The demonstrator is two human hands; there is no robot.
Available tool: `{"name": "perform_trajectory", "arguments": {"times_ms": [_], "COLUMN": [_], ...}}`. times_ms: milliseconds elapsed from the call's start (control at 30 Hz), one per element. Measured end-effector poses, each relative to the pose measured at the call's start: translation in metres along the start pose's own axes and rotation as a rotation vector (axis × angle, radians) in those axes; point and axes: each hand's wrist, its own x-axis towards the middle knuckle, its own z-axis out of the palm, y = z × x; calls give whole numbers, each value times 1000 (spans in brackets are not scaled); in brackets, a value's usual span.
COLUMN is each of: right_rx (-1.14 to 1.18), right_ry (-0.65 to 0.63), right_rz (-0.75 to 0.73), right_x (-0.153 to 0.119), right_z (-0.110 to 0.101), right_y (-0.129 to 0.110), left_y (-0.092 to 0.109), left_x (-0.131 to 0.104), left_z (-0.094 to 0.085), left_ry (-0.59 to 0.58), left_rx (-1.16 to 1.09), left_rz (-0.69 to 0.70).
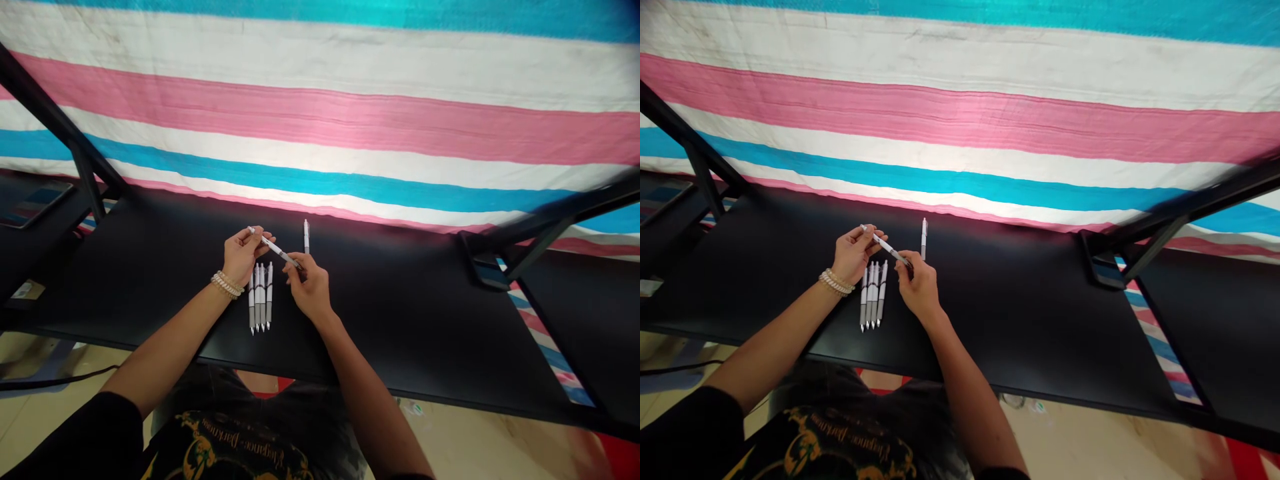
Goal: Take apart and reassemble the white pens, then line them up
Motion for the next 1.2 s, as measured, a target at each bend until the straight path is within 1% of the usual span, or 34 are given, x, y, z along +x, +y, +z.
{"name": "perform_trajectory", "arguments": {"times_ms": [67,133,300,433,700,833,933,1033,1200], "right_rx": [-2,-5,26,15,-26,-70,-111,-148,-68], "right_ry": [-10,11,-4,-36,-44,-89,-68,-100,-78], "right_rz": [31,32,67,69,54,41,33,46,38], "right_x": [0,-1,0,0,1,0,-1,-1,-1], "right_z": [0,0,-2,-4,-4,-3,-3,-3,-4], "right_y": [1,1,1,1,3,2,1,0,-2], "left_y": [0,1,0,1,2,2,2,2,4], "left_x": [1,1,2,3,3,3,2,2,1], "left_z": [-1,-1,-2,-2,-1,-1,-1,-2,-1], "left_ry": [1,7,21,24,32,40,30,4,-42], "left_rx": [-6,-5,-2,0,15,20,20,29,29], "left_rz": [0,3,9,29,23,26,31,25,34]}}
